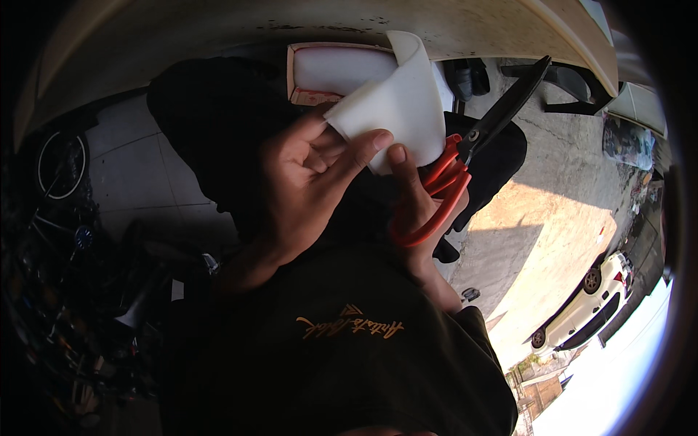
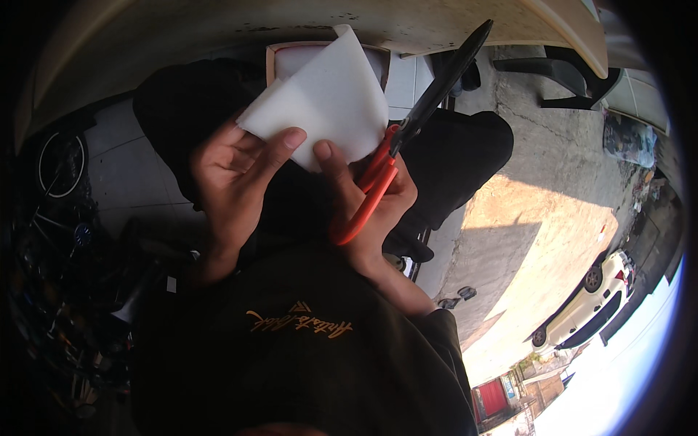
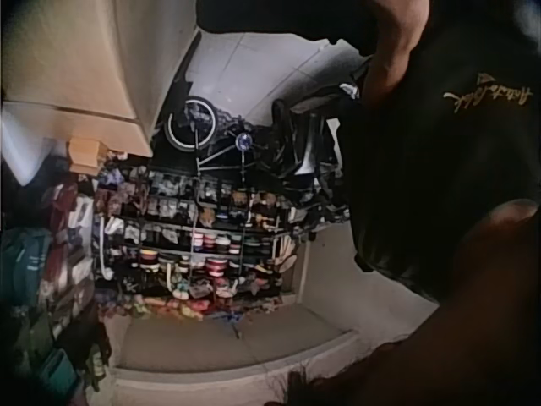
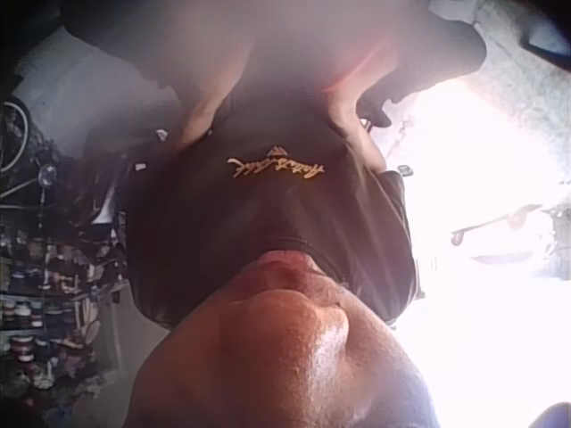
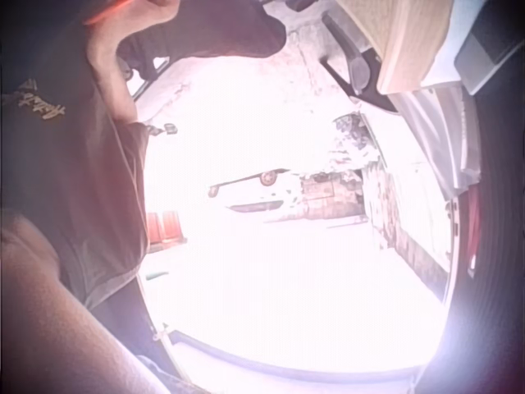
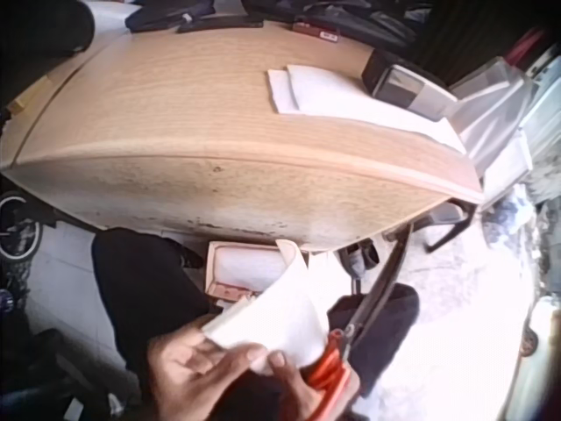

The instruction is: The person cuts a strip of white foam into smaller rectangular pieces using large red-handled shears.

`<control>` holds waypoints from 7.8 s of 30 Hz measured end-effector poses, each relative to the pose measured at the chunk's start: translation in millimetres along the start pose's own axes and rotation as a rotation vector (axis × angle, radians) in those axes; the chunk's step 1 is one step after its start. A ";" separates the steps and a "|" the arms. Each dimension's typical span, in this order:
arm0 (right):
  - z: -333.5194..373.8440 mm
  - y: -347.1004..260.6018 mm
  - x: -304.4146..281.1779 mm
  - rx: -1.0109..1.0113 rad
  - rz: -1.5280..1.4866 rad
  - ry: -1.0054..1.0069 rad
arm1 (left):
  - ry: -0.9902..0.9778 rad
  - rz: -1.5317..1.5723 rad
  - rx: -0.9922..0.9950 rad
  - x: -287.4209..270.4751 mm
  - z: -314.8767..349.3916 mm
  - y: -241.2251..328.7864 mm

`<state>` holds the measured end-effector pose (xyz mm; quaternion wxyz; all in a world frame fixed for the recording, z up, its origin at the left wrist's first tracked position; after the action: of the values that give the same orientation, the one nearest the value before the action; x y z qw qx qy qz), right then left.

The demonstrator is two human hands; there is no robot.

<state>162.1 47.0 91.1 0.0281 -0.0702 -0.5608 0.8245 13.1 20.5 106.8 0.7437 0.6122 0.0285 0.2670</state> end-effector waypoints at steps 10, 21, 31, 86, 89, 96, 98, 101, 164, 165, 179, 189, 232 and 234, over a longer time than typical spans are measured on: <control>0.3 8.4 6.6 -0.065 0.007 -0.029 | 0.118 0.110 0.019 4.2 2.9 -18.2; -11.9 22.4 -15.0 -0.092 -0.209 -0.222 | 0.283 0.163 0.015 -23.7 -17.9 -9.6; 11.0 18.4 -51.5 0.140 0.503 -0.813 | 0.268 0.203 0.007 -42.6 -25.3 1.4; 11.9 -14.7 -9.7 0.164 0.429 -0.784 | 0.276 0.124 0.049 -33.9 -17.4 7.9; 12.5 -15.7 -10.1 0.132 0.434 -0.781 | 0.255 0.157 0.043 -33.5 -17.3 8.5; 17.0 -14.2 -10.1 0.110 0.384 -0.776 | 0.233 0.171 0.050 -35.0 -16.9 8.2; 17.3 -12.8 -10.3 0.121 0.389 -0.789 | 0.220 0.173 0.055 -35.3 -16.6 8.9; 18.9 -9.5 -12.9 0.114 0.349 -0.750 | 0.221 0.176 0.034 -36.0 -16.2 8.4; 18.2 -15.2 -15.7 0.123 0.418 -0.802 | 0.200 0.152 0.038 -37.3 -14.2 13.2; 19.0 -14.0 -17.9 0.114 0.390 -0.771 | 0.197 0.146 0.037 -36.6 -14.1 13.5; 21.1 -18.7 -15.5 0.136 0.397 -0.875 | 0.239 0.137 0.099 -43.7 -14.4 18.1; 25.8 -9.1 -20.3 0.106 0.292 -0.896 | 0.195 0.169 0.087 -41.2 -14.4 22.5; 34.8 3.3 -38.1 0.186 0.287 -0.936 | 0.249 0.180 0.199 -50.5 -14.9 30.8; 36.9 7.5 -42.8 0.211 0.287 -0.931 | 0.253 0.186 0.203 -50.5 -14.4 31.4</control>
<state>199.1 4.9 101.1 -0.3321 0.2324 -0.4122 0.8160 -46.8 15.0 117.9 0.6408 0.6457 0.0919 0.4050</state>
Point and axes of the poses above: each hand's wrist, its own z-axis away from the middle knuckle, its own x-axis out of the palm, y = z × x, the point moved 6 cm from there along -z, towards the middle knuckle, and after that the axes turned 5 degrees about y, right-handed, at the moved point
